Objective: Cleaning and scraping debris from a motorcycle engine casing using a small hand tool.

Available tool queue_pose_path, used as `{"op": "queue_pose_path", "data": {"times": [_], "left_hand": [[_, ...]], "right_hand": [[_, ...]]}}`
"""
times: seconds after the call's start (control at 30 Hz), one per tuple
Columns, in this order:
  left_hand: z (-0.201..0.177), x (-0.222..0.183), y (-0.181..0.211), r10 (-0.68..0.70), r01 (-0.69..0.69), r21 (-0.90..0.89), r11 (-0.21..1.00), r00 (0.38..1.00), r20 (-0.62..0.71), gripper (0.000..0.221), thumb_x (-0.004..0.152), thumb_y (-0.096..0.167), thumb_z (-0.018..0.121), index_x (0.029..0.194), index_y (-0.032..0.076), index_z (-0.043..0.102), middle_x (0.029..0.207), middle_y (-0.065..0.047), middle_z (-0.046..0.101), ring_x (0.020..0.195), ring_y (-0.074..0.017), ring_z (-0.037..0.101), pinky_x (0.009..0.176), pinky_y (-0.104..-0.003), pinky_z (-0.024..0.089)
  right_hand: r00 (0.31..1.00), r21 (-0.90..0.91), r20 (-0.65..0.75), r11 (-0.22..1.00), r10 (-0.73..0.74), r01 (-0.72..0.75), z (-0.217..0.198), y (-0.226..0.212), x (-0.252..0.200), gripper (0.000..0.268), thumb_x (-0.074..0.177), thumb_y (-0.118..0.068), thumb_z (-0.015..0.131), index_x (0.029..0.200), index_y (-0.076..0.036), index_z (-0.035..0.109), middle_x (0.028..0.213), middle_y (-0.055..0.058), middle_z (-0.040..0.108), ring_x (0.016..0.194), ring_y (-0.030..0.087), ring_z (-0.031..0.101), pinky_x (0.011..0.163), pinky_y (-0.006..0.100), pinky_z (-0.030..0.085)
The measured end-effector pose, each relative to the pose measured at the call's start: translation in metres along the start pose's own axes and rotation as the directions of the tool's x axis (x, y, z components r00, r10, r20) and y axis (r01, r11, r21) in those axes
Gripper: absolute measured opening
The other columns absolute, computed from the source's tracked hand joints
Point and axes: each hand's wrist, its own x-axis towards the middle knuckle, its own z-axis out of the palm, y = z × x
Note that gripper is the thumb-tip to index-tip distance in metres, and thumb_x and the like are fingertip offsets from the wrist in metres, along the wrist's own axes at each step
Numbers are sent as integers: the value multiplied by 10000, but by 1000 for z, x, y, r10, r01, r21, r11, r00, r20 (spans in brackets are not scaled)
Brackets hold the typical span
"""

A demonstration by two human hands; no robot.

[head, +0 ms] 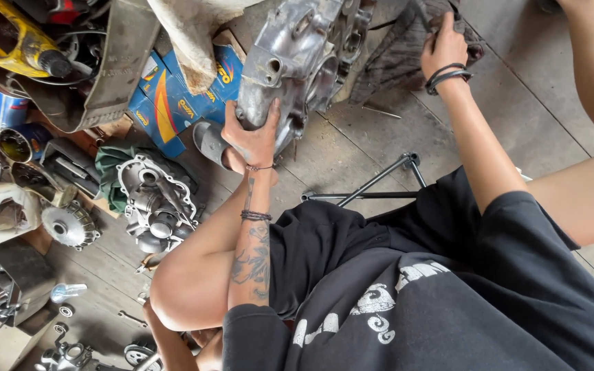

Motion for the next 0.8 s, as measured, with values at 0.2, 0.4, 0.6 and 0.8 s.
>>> {"op": "queue_pose_path", "data": {"times": [0.2, 0.4, 0.6, 0.8], "left_hand": [[-6, 3, 10, -56, 55, 17, 998, 997, 52, 581, 765, 544, 839, 864, 68, 520, 586, 6, 387, 529, -129, 311, 468, -321, 309], [-10, 9, 12, -102, 101, 12, 995, 991, 81, 603, 774, 588, 809, 848, 69, 511, 571, 18, 366, 499, -112, 299, 452, -324, 288], [-9, 8, 12, -103, 102, 18, 995, 991, 85, 611, 772, 596, 806, 857, 60, 524, 567, 18, 368, 492, -110, 303, 446, -324, 299], [-8, 5, 10, -88, 87, 20, 996, 994, 69, 596, 770, 585, 808, 826, 75, 506, 577, 18, 350, 520, -111, 280, 469, -318, 275]], "right_hand": [[956, 149, -197, 957, -217, 248, 28, 11, 34, 322, 960, 37, 660, 1254, -13, 536, 1037, 260, 708, 887, 493, 688, 633, 600, 564], [935, 142, 23, 926, -355, 348, 52, -10, 46, 590, 801, -116, 919, 1258, 16, 570, 1163, 256, 688, 1034, 484, 652, 784, 570, 540], [939, 142, -234, 947, -253, 290, 83, -3, 31, 207, 930, -142, 835, 1032, -34, 691, 946, 133, 706, 816, 359, 670, 651, 458, 525], [970, 725, -243, 661, -18, 194, 61, -62, -41, 63, 1017, -125, 630, 1018, -67, 604, 901, 17, 589, 835, 146, 504, 710, 326, 414]]}}
